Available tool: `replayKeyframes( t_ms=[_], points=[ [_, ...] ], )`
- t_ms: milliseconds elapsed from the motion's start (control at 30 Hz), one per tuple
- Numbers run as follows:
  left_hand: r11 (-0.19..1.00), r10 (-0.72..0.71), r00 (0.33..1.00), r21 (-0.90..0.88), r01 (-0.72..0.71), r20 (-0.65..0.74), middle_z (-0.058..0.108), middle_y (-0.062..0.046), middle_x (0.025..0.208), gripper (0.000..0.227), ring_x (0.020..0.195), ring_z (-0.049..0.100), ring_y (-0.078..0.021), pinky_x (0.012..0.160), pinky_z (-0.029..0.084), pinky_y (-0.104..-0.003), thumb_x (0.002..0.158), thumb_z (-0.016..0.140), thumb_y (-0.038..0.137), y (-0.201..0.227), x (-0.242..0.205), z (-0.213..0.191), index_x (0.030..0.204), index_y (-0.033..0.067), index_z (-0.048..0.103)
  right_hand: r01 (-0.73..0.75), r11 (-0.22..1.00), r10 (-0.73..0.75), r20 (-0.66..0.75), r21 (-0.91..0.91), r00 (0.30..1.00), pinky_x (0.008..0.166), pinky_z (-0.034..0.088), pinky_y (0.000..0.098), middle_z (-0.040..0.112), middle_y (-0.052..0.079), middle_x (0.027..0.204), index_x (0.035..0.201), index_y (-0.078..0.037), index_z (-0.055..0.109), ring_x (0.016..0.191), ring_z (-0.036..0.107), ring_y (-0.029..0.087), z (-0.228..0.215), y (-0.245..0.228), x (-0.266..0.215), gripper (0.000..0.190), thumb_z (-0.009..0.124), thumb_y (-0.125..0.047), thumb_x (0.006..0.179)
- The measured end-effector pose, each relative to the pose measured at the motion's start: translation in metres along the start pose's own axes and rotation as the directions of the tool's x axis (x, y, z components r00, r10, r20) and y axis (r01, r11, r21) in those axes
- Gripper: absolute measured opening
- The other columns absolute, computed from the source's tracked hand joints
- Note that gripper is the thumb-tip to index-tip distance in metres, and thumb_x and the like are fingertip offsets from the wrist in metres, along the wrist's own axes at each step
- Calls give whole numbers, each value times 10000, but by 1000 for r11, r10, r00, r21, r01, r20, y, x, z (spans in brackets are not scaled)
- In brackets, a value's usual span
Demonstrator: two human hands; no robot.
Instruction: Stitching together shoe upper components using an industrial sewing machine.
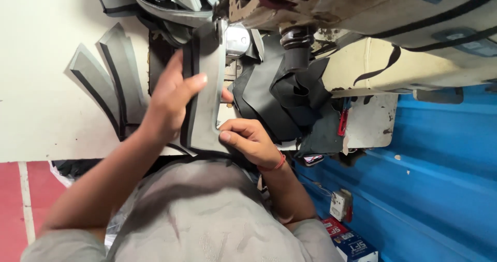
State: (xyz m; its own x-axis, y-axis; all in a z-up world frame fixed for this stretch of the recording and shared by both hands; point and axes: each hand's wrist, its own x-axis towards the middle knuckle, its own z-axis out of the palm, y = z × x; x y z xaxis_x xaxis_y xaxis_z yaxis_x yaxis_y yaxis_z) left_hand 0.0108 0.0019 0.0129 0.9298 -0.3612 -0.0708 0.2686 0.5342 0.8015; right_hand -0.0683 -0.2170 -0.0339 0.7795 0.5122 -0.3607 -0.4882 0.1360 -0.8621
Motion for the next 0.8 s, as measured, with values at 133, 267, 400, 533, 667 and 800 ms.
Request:
replayKeyframes(
  t_ms=[133,267,400,533,667,800],
  points=[
    [1000,20,999,-21,-19,49,660,-105,1153,398,943,684,-180,888,587,-326,1050,485,102,-10,-3,-1,1436,14,446,66,998,-66,-35,-20,997,674,348,197,556,-76,838,1029,24,668,758,439,10,5,-22,0,148,615,-104,1081],
    [1000,16,1000,9,-16,-20,655,-101,1158,356,927,681,-187,874,580,-353,1087,512,106,-4,3,1,1423,3,453,112,975,-139,-134,-193,981,662,349,189,538,-82,826,1032,28,668,758,431,6,10,-52,9,141,615,-100,1055],
    [998,61,998,-24,-62,-22,652,-90,1245,365,1071,675,-170,985,558,-333,1088,535,90,-11,0,-3,1435,18,449,257,905,-304,-93,-339,948,1054,433,204,536,-82,852,975,29,630,880,487,23,10,-83,24,157,594,-103,1052],
    [995,74,996,-67,-78,-58,653,-82,1283,350,1161,646,-139,1053,526,-289,1080,580,62,-25,-6,-12,1411,15,478,230,890,-291,-100,-394,952,1066,470,226,540,-77,839,987,26,659,838,486,27,-2,-105,36,166,617,-119,1055],
    [998,44,984,-28,-50,-175,676,-47,1143,295,999,631,-92,854,523,-243,1023,678,55,-24,3,-15,1282,27,540,159,812,-245,-80,-561,966,738,461,219,606,-53,868,1003,14,675,836,520,27,-11,-128,48,167,632,-137,1058],
    [988,116,961,126,-87,-249,681,-28,987,228,818,608,-71,701,498,-220,1019,731,56,-22,16,-15,1156,33,551,226,770,-291,-12,-596,957,730,447,207,601,-60,866,1003,12,668,827,513,13,-19,-133,59,171,648,-151,1051]
  ],
)
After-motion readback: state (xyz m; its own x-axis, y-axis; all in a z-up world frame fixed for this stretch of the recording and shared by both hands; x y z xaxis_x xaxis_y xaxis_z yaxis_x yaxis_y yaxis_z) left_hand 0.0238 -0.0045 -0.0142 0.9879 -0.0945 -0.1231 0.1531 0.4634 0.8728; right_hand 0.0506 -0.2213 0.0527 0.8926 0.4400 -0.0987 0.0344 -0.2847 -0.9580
